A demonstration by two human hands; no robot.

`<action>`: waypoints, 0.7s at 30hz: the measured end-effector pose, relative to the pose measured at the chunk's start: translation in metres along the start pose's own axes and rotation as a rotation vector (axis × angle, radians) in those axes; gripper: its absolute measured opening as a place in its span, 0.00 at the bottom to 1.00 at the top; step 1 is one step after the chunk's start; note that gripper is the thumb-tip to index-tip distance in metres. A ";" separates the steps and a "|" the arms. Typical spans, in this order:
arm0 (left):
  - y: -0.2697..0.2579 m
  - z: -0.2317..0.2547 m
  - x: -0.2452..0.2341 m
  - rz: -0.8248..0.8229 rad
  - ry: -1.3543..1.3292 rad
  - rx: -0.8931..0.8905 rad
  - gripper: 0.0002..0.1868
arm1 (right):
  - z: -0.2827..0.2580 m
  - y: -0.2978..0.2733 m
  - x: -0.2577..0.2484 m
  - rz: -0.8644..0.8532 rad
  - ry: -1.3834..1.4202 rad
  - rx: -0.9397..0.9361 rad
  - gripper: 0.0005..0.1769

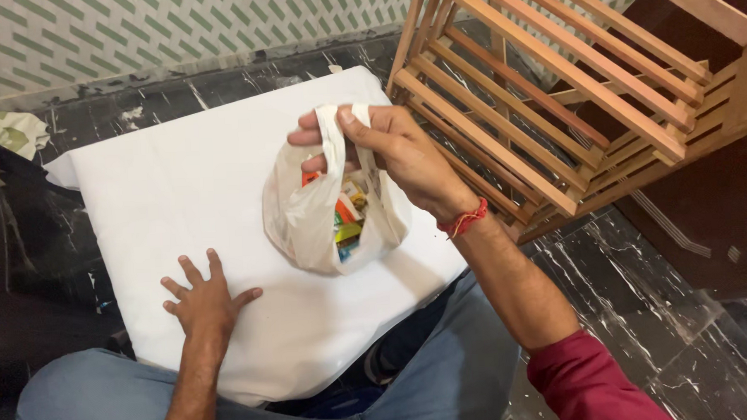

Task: The person packs various snack items into a white reusable bag, then transfers them to a wooden rack. Items handled include biscuits, chips, and a small packet of grains.

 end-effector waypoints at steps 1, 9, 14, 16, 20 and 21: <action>-0.001 0.001 -0.002 -0.003 -0.003 -0.005 0.67 | 0.006 -0.001 -0.001 -0.031 -0.013 0.024 0.32; -0.048 0.045 -0.078 0.252 -0.306 0.225 0.55 | 0.080 -0.028 -0.074 0.265 -0.281 0.091 0.37; -0.163 0.125 -0.161 0.712 -0.608 0.909 0.23 | 0.131 -0.062 -0.105 0.406 -0.305 0.153 0.37; -0.217 0.162 -0.159 0.773 -0.505 1.244 0.17 | 0.157 -0.077 -0.122 0.502 -0.299 0.232 0.35; -0.237 0.227 -0.132 0.528 -0.360 1.496 0.18 | 0.197 -0.090 -0.144 0.577 -0.290 0.141 0.31; -0.231 0.239 -0.126 0.505 -0.299 1.502 0.18 | 0.210 -0.097 -0.154 0.606 -0.378 0.189 0.31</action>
Point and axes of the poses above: each hand's wrist, its own y-axis towards the middle knuckle, its own x-axis out of the palm, z = x × y, the point moved 10 cm from there along y, towards the middle knuckle, and after that the axes turned 7 degrees about -x, right-handed, at the moved point
